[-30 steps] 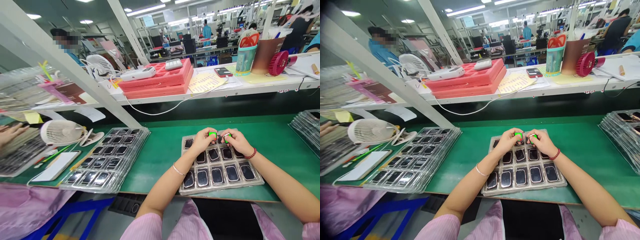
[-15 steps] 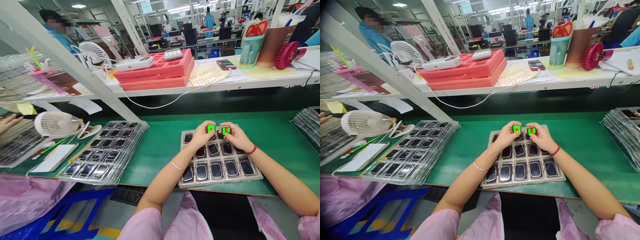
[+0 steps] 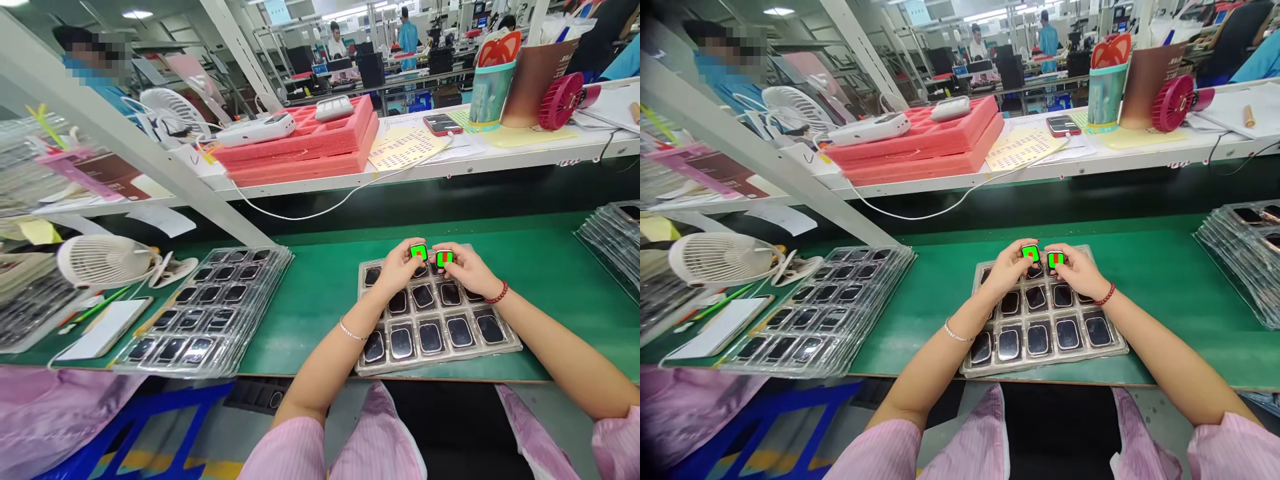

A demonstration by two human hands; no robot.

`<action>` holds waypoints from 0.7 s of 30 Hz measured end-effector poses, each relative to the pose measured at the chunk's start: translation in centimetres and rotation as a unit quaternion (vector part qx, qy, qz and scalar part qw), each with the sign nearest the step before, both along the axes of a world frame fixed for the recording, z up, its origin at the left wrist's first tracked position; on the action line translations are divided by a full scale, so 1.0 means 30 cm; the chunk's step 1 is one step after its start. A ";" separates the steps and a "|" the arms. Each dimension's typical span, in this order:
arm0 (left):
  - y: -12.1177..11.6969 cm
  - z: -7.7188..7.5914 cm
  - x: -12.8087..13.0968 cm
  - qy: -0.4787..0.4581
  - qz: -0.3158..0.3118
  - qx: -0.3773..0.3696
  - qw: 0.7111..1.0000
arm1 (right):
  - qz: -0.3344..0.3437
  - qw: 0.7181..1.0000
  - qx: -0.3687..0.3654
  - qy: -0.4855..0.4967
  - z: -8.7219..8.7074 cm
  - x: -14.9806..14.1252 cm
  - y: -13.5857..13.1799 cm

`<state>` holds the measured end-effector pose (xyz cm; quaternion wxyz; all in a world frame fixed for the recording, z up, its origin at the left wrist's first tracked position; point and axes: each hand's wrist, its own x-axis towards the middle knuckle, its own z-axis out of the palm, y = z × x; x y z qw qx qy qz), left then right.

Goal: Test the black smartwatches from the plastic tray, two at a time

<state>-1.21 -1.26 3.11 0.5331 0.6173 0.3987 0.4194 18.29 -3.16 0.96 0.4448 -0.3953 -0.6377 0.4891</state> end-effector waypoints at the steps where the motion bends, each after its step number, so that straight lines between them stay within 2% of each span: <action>1: 0.000 -0.001 0.000 0.004 -0.001 0.000 1.000 | 0.000 1.000 0.000 -0.004 0.003 0.000 -0.001; 13: 0.001 -0.009 0.006 -0.002 -0.015 0.006 1.000 | -0.013 1.000 -0.022 0.002 0.032 -0.006 -0.014; 21: 0.014 -0.037 0.000 0.007 -0.016 0.036 0.999 | -0.024 1.000 -0.005 -0.014 0.014 -0.002 -0.002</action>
